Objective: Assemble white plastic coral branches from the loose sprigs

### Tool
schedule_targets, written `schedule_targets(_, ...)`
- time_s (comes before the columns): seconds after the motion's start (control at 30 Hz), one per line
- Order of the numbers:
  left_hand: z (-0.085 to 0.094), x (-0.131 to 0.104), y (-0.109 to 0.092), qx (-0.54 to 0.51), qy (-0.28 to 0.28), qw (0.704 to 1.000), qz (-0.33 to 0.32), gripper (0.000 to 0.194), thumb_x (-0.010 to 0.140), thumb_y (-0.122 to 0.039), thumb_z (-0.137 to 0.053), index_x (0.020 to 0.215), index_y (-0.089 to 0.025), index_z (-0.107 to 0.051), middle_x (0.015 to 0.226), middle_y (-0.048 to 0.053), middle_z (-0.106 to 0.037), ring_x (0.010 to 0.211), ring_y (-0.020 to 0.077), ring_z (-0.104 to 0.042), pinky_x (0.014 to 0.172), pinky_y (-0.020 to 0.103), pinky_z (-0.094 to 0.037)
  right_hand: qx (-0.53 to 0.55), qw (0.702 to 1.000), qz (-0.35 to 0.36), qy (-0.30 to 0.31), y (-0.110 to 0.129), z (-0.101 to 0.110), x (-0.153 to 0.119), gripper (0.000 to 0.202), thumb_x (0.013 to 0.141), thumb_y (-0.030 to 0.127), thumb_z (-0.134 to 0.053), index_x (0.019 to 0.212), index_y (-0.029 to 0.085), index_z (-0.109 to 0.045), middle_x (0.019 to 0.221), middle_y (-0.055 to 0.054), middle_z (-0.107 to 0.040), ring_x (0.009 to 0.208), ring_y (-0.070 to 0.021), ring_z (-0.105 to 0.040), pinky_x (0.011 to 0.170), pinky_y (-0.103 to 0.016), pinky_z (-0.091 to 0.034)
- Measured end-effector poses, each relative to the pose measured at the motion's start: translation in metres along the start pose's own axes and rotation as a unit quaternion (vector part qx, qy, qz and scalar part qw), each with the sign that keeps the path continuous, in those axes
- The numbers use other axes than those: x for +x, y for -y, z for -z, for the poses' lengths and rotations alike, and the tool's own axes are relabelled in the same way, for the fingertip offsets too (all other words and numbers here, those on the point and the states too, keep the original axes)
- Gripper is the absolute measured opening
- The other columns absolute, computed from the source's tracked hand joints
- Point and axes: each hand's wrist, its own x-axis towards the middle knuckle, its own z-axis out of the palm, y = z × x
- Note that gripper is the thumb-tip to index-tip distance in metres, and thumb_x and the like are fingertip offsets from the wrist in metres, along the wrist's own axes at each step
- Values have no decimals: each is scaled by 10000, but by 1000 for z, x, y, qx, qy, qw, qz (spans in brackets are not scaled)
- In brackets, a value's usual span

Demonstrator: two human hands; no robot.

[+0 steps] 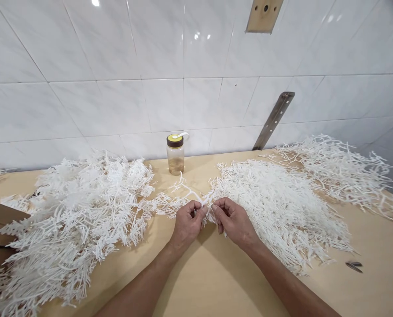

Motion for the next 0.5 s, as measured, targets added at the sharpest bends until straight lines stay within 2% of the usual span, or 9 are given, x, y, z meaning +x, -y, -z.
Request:
schedule_targets(0.17,1,1,-5,-53,6,998,25,371,787,-535,-681,713,-196,-548,472,-74,-436,405,75,-385,429,206,-307,-56,998,-1,-26,5,4,0,295,877,490,-597,883,195,-612,532,46,-545,408,-111,-499,403,-236,-441)
schedule_targets(0.33,3,1,-7,-75,8,996,42,396,763,-533,-698,678,-196,-509,468,-78,-428,400,62,-359,422,195,-283,-84,995,31,-33,7,6,-2,265,902,469,-567,869,209,-607,558,36,-561,411,-114,-498,412,-245,-436)
schedule_targets(0.5,4,2,-5,-56,9,998,39,383,751,-520,-709,680,-198,-515,453,-78,-433,392,70,-367,419,202,-287,-44,999,7,20,10,7,-2,235,902,431,-569,925,199,-603,631,46,-563,405,-97,-500,406,-240,-438)
